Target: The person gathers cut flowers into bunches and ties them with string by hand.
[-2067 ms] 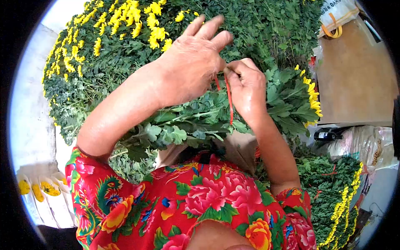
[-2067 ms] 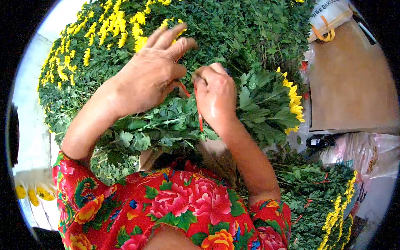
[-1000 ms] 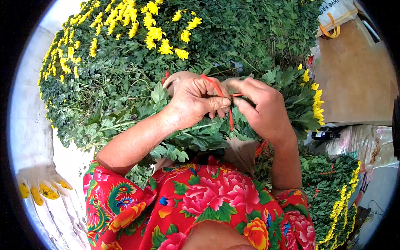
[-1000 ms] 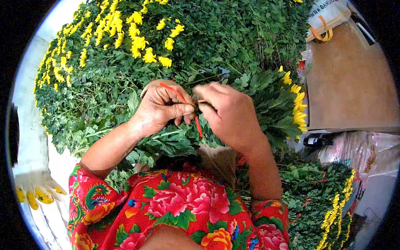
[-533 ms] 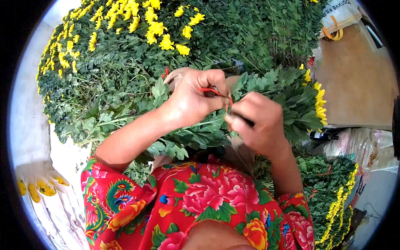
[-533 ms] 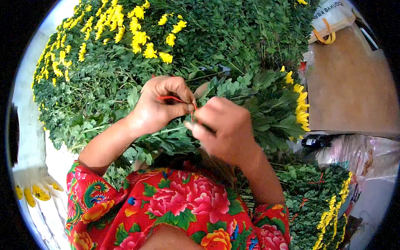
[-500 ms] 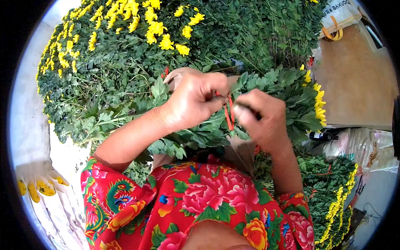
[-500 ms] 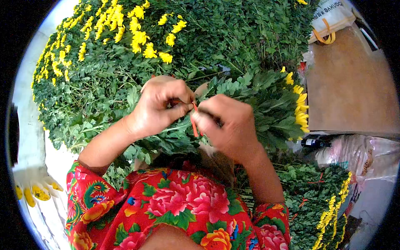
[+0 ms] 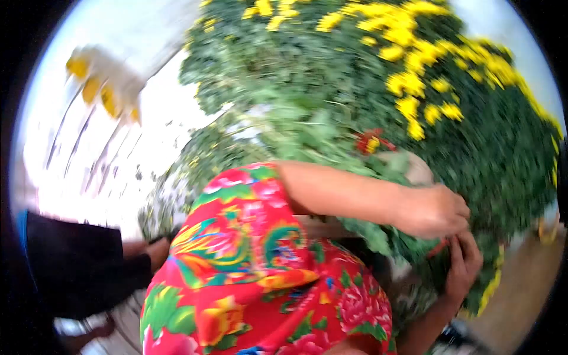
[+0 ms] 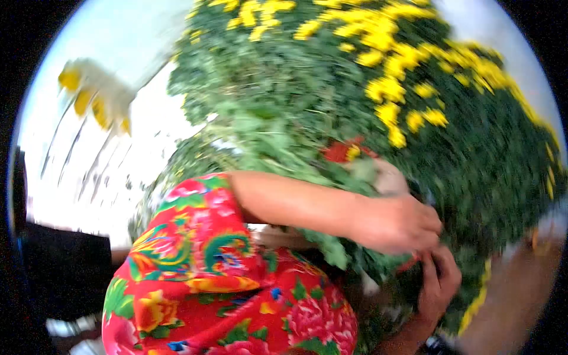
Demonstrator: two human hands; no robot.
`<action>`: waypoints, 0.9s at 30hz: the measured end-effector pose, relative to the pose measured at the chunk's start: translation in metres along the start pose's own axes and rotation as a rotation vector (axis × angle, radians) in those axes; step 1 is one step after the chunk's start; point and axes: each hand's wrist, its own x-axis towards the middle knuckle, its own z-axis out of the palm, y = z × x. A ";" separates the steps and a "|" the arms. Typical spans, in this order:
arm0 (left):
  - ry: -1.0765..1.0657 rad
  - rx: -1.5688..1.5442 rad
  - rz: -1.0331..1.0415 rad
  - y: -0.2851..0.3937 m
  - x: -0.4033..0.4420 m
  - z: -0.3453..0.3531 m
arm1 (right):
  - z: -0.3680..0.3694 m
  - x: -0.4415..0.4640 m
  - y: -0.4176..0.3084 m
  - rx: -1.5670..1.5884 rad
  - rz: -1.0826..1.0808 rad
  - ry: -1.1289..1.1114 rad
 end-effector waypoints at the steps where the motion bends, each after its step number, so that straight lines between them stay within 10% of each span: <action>1: -0.023 -0.015 -0.093 -0.002 0.000 0.003 | -0.003 -0.002 -0.005 -0.022 -0.058 -0.082; 6: -0.136 -0.014 -0.388 -0.012 -0.002 0.002 | -0.009 0.004 0.021 0.058 -0.118 -0.175; 11: -0.338 0.244 -0.542 -0.018 -0.020 -0.001 | -0.012 -0.035 0.007 -0.914 -0.517 -0.348; 16: -0.305 0.375 -0.350 -0.016 -0.016 0.006 | 0.001 -0.053 -0.003 -0.897 -0.452 -0.302; 19: -0.326 0.363 -0.349 -0.014 -0.004 0.008 | 0.036 -0.050 -0.018 -0.525 -0.401 0.049; 24: -0.095 -0.951 -1.155 -0.028 0.015 0.015 | 0.036 -0.034 0.002 0.389 -0.146 0.116; 27: -0.358 -0.376 -0.331 -0.053 0.028 0.009 | 0.023 -0.013 0.013 0.376 -0.301 0.096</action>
